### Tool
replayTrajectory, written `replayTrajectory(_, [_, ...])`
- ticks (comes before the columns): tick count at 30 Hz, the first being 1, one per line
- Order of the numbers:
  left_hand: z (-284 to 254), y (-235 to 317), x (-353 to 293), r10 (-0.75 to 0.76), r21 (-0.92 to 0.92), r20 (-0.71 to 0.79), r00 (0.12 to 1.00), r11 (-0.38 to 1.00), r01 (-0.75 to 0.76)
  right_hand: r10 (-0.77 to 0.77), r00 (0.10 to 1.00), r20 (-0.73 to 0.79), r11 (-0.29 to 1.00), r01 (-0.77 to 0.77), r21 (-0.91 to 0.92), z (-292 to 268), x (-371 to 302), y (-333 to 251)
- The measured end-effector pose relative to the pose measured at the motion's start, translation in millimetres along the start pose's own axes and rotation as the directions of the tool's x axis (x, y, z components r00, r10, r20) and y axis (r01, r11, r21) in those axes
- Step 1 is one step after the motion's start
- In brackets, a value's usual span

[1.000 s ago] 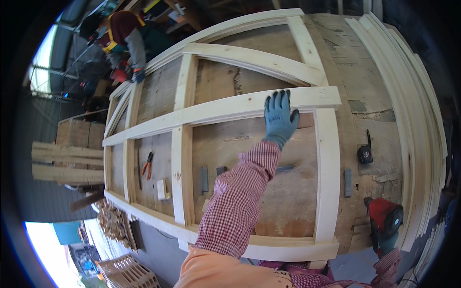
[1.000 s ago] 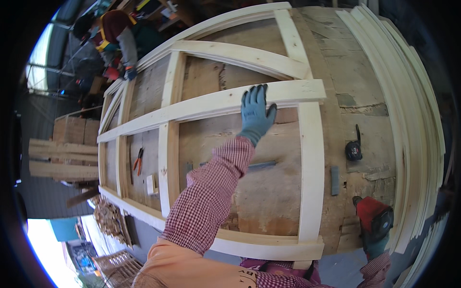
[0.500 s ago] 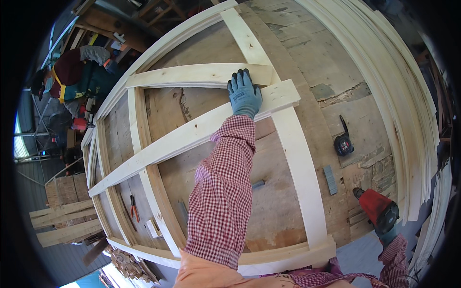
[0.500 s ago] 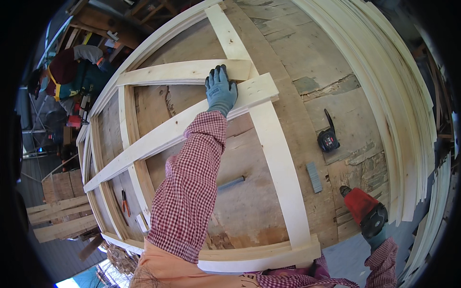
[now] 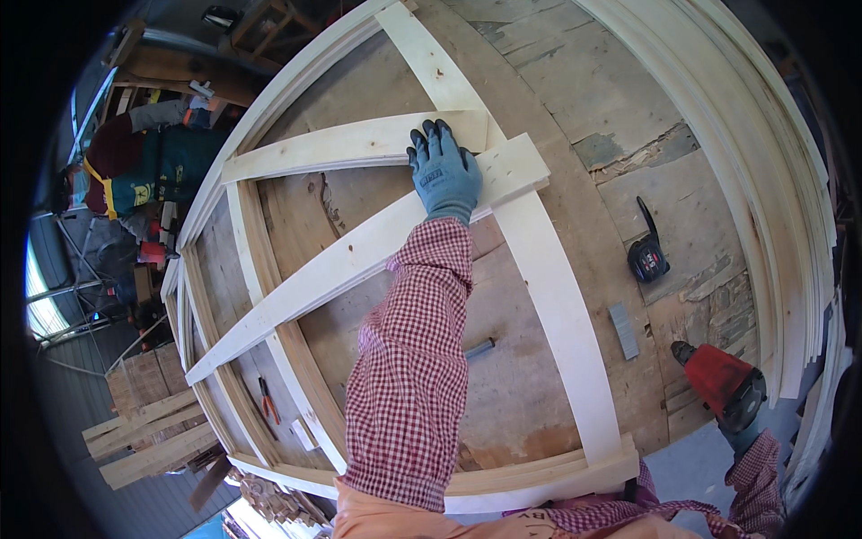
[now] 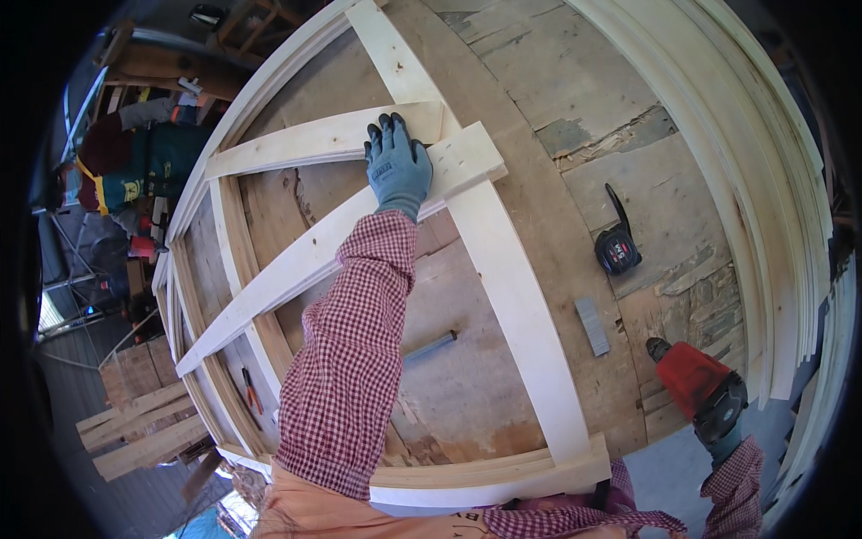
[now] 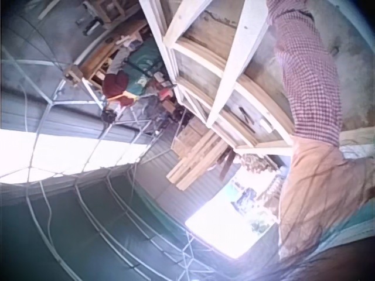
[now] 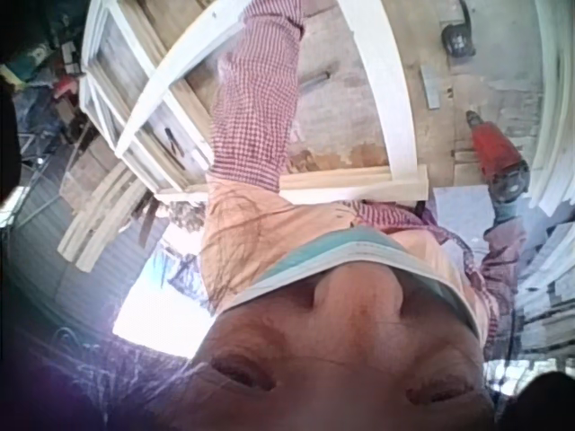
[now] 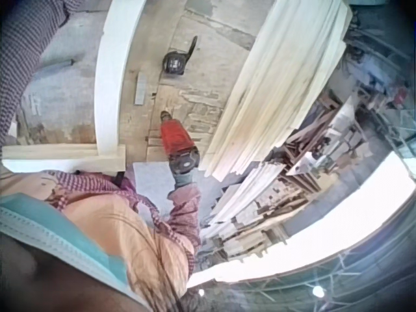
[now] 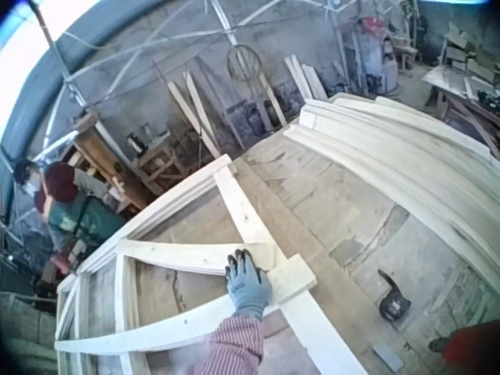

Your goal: The person assembles a wooden frame structure on a workbench. They position wooden planks and small blocks, then use a nail gun to fasten the pieces together. The person repeatedly aligns and secures multiple joints to build the frame.

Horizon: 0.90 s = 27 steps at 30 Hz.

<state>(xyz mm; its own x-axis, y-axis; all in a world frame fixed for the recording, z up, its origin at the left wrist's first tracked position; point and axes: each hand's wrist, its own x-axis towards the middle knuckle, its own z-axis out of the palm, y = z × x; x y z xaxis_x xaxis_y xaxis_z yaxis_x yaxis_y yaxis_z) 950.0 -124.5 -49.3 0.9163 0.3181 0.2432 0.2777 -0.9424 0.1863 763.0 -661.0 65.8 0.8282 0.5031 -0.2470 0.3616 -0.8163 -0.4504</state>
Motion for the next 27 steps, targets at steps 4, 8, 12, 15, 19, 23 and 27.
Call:
replayTrajectory(4, [-5.2,-7.9,-2.4,0.039,0.005,0.033,0.999,0.999,-0.040,-0.009,0.999,0.040,1.000,0.009,0.005,-5.1,4.9,-2.8])
replayTrajectory(8, [-15.2,-30.5,-3.6,0.151,-0.152,0.085,0.985,0.979,-0.137,-0.009,0.993,0.116,1.000,0.008,0.003,-14.1,12.2,-15.2])
replayTrajectory(12, [-19.0,-32.5,-9.6,0.098,-0.286,0.019,0.995,0.954,-0.088,-0.066,0.941,0.331,0.997,0.048,0.063,-51.0,26.3,-37.1])
replayTrajectory(15, [-23.9,-27.2,-12.8,0.038,-0.321,0.006,0.999,0.946,-0.034,-0.164,0.788,0.593,0.984,0.087,0.157,-101.2,59.2,-72.3])
replayTrajectory(19, [-17.5,-17.0,-2.1,0.060,-0.343,-0.012,0.998,0.938,-0.060,0.155,0.806,0.571,0.578,-0.542,0.610,-125.1,136.9,-148.3])
replayTrajectory(23, [-16.3,-37.4,-10.1,0.040,-0.347,-0.049,0.998,0.936,-0.054,-0.319,0.879,0.355,0.870,0.123,0.478,-101.0,261.1,-182.3])
replayTrajectory(27, [-15.9,-34.8,-10.9,0.040,-0.358,-0.065,0.997,0.932,-0.060,-0.175,0.918,0.357,0.856,-0.037,0.516,-86.5,336.9,-233.2])
